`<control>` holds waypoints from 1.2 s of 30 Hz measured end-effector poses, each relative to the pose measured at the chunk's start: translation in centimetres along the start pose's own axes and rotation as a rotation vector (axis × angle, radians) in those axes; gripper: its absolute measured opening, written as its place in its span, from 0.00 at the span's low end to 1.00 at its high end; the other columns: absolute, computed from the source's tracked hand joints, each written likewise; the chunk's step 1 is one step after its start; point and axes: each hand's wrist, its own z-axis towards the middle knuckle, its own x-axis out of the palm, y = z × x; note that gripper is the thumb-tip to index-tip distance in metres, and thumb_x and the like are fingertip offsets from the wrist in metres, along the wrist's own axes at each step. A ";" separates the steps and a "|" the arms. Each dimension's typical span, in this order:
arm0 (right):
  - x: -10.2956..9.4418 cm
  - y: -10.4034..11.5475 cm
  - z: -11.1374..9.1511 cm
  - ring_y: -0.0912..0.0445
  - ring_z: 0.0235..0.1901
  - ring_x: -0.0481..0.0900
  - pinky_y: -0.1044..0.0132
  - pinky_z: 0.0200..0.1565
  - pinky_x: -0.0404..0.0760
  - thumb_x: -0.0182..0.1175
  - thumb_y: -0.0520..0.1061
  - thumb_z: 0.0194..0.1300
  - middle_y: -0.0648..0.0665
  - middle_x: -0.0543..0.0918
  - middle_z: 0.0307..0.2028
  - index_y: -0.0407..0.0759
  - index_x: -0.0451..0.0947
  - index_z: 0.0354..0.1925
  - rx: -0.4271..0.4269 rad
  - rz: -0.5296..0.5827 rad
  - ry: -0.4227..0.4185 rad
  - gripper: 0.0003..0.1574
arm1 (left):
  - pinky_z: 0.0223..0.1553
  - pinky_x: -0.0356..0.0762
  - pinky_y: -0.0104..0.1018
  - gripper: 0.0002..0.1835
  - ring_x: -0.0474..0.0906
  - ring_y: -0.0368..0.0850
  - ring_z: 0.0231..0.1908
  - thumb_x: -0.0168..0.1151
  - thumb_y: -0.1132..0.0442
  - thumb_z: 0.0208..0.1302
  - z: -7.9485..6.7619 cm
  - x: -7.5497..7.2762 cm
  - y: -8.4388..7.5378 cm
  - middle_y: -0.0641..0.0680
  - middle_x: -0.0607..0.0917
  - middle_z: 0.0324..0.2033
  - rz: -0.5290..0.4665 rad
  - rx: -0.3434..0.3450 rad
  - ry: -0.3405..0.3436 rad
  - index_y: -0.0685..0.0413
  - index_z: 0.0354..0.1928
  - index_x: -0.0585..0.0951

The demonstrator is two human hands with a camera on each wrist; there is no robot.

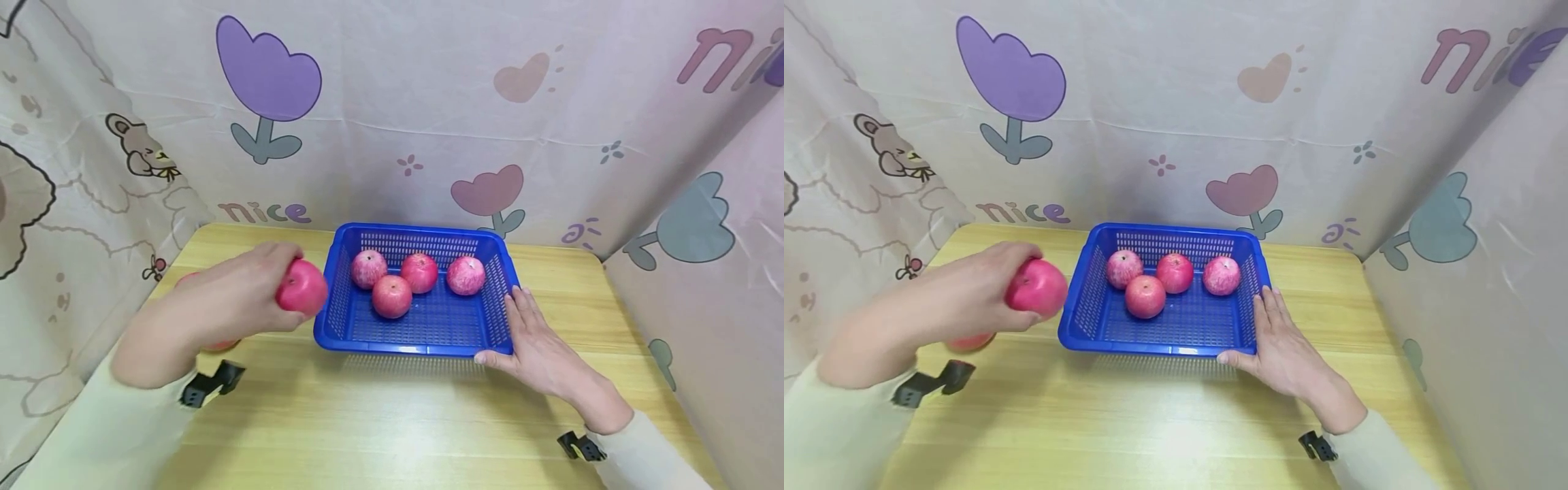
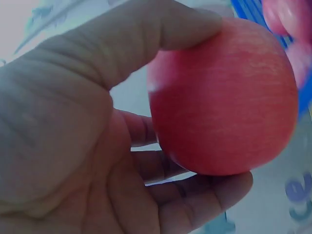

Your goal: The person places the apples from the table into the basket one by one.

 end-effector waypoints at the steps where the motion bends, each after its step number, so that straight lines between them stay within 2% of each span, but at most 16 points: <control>1: 0.1 0.0 0.0 0.27 0.82 0.37 0.29 0.76 0.54 0.63 0.78 0.65 0.23 0.39 0.82 0.24 0.40 0.81 0.001 0.004 -0.001 0.78 | 0.43 0.84 0.50 0.37 0.80 0.52 0.44 0.77 0.49 0.55 0.6 -0.1 -0.7 0.57 0.82 0.47 0.003 0.032 -0.002 0.59 0.62 0.74; 5: 0.3 -0.1 0.0 0.28 0.82 0.36 0.29 0.76 0.53 0.61 0.77 0.68 0.24 0.38 0.82 0.24 0.40 0.81 0.000 0.013 -0.009 0.76 | 0.47 0.85 0.48 0.36 0.81 0.52 0.45 0.75 0.51 0.56 3.0 0.1 -3.2 0.57 0.81 0.47 0.035 0.147 -0.014 0.61 0.63 0.75; 8: 0.4 -0.1 0.0 0.28 0.82 0.36 0.29 0.77 0.53 0.61 0.76 0.69 0.24 0.38 0.83 0.24 0.41 0.81 -0.001 0.018 -0.017 0.74 | 0.46 0.85 0.46 0.37 0.81 0.52 0.44 0.74 0.51 0.56 5.0 0.6 -4.8 0.57 0.81 0.48 0.066 0.191 -0.001 0.61 0.65 0.74; 11: 0.5 -0.2 0.0 0.29 0.82 0.36 0.29 0.77 0.53 0.61 0.76 0.69 0.24 0.39 0.82 0.24 0.41 0.81 0.000 0.016 -0.023 0.74 | 0.47 0.86 0.45 0.39 0.81 0.53 0.46 0.75 0.51 0.56 7.1 1.2 -6.3 0.57 0.80 0.50 0.072 0.188 0.052 0.59 0.67 0.73; 16: 0.5 -0.2 0.0 0.29 0.83 0.36 0.29 0.77 0.54 0.60 0.77 0.69 0.25 0.39 0.83 0.25 0.41 0.82 0.012 0.022 -0.023 0.75 | 0.54 0.85 0.47 0.41 0.80 0.53 0.51 0.77 0.48 0.57 10.5 2.6 -8.6 0.57 0.79 0.55 0.094 0.170 0.151 0.56 0.69 0.71; 19: 0.5 -0.2 0.0 0.30 0.83 0.36 0.29 0.76 0.54 0.60 0.77 0.68 0.25 0.39 0.83 0.26 0.40 0.82 0.015 0.028 -0.020 0.75 | 0.57 0.84 0.47 0.41 0.81 0.52 0.52 0.76 0.48 0.59 12.1 3.6 -9.7 0.56 0.79 0.56 0.122 0.191 0.194 0.55 0.70 0.71; 23: 0.5 -0.1 0.0 0.30 0.83 0.36 0.29 0.76 0.54 0.60 0.77 0.69 0.25 0.39 0.83 0.26 0.40 0.82 0.015 0.029 -0.019 0.75 | 0.59 0.83 0.44 0.40 0.80 0.49 0.55 0.75 0.48 0.62 13.7 4.9 -10.8 0.55 0.78 0.59 0.133 0.245 0.242 0.53 0.71 0.70; 26: 0.5 -0.1 0.0 0.30 0.83 0.36 0.29 0.76 0.54 0.60 0.77 0.69 0.25 0.39 0.83 0.26 0.40 0.82 0.014 0.028 -0.021 0.75 | 0.66 0.80 0.44 0.43 0.76 0.49 0.63 0.74 0.47 0.63 14.6 5.7 -11.4 0.55 0.77 0.66 0.138 0.274 0.276 0.52 0.76 0.67; 30: 0.5 -0.1 0.1 0.30 0.83 0.36 0.29 0.76 0.54 0.59 0.78 0.68 0.26 0.39 0.83 0.27 0.40 0.82 0.018 0.026 -0.017 0.75 | 0.71 0.75 0.46 0.46 0.73 0.49 0.68 0.74 0.47 0.64 15.6 6.6 -11.9 0.55 0.74 0.71 0.148 0.280 0.310 0.52 0.79 0.65; 36: 0.4 -0.2 0.1 0.30 0.83 0.36 0.29 0.76 0.53 0.59 0.78 0.68 0.27 0.38 0.83 0.27 0.40 0.82 0.026 0.025 -0.006 0.75 | 0.74 0.72 0.47 0.48 0.73 0.52 0.69 0.72 0.46 0.65 17.1 8.3 -12.3 0.57 0.76 0.71 0.192 0.301 0.325 0.56 0.81 0.63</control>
